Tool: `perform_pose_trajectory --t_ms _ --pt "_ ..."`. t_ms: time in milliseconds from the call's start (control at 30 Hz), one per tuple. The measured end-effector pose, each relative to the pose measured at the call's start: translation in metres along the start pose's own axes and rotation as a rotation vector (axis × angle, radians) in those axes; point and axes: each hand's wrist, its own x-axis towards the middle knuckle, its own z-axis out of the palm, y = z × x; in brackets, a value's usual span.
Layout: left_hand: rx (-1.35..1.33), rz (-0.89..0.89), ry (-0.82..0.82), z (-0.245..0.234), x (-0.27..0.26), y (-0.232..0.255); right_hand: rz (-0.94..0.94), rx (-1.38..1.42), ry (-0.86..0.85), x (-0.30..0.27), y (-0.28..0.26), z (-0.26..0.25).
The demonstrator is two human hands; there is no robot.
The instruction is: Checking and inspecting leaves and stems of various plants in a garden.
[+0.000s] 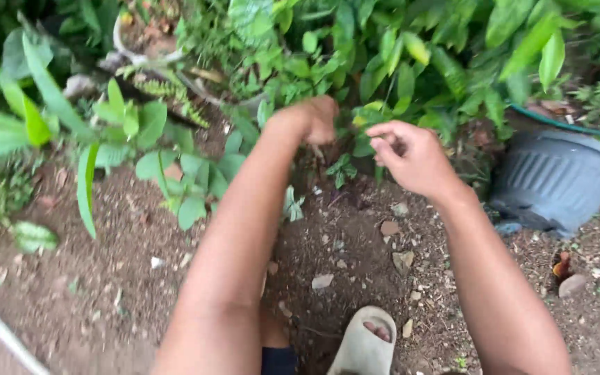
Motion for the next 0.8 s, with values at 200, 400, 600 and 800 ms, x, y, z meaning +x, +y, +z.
perform_pose_trajectory --t_ms 200,400,600,800 --pt "-0.175 -0.250 0.076 -0.046 -0.169 -0.001 -0.297 -0.063 -0.334 0.017 -0.003 0.089" --pt "-0.148 -0.508 -0.014 -0.057 -0.259 -0.015 -0.255 -0.065 -0.611 0.044 -0.024 0.166" --pt "-0.097 -0.353 -0.071 -0.009 -0.252 -0.058 -0.152 -0.238 -0.763 0.065 -0.006 0.234" --pt "-0.103 -0.208 0.150 0.078 -0.222 -0.147 -0.001 -0.324 -0.353 0.081 0.026 0.281"
